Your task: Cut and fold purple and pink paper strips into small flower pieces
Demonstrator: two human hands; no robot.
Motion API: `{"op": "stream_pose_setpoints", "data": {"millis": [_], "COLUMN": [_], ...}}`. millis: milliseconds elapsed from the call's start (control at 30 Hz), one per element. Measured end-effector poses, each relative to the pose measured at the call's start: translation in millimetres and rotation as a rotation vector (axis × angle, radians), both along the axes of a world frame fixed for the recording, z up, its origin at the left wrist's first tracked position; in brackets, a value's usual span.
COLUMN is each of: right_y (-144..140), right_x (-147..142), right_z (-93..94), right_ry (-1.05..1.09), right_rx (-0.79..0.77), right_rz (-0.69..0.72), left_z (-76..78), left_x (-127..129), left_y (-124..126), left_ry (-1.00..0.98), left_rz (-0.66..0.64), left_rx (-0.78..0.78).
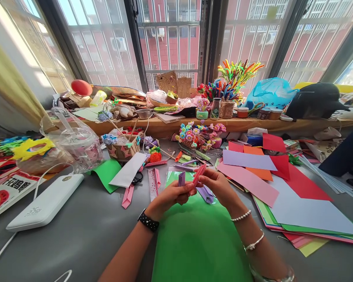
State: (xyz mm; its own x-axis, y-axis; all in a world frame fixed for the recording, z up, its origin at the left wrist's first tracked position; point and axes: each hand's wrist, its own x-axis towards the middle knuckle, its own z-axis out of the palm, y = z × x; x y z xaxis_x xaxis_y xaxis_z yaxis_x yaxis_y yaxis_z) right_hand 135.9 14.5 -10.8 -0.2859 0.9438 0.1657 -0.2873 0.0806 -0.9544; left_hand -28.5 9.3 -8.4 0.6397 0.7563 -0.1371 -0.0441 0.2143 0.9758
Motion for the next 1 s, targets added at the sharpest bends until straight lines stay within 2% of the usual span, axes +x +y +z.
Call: {"op": "stream_pose_setpoints", "data": {"millis": [67,167,267,400,500,667,833,1000], "right_y": [0,1,2,3,3,0,-2,1], "right_x": [1,0,-2,-5,-7,-6,-8,-10], "right_z": [-0.2,-0.8,-1.5,-4.5,-6.3,-3.6,-2.8,-8.9], "right_ry": [-0.029,-0.046,-0.084,-0.199,-0.225,-0.125,-0.09,-0.11], "right_rx": [-0.002,0.005,0.008,0.063,0.062,0.015,-0.013,-0.039], "right_rz": [-0.002,-0.028,-0.062,-0.134,-0.135,-0.158,-0.194,-0.125], "left_z": [-1.1,-2.4,0.0,4.9,5.5,4.8,-0.3,-7.3], "left_x": [0,2,3,6,7,6,7,6], "left_y": [-1,-1,0,0,0,-2,0,4], "left_ry": [-0.013,0.021,0.14,0.334,0.374,0.333,0.223,0.12], "left_rz": [-0.017,-0.006,0.034,0.184,0.227,0.14,0.102,0.169], "left_rx": [-0.027,0.026,0.148,0.408,0.51,0.441,0.187,0.083]}}
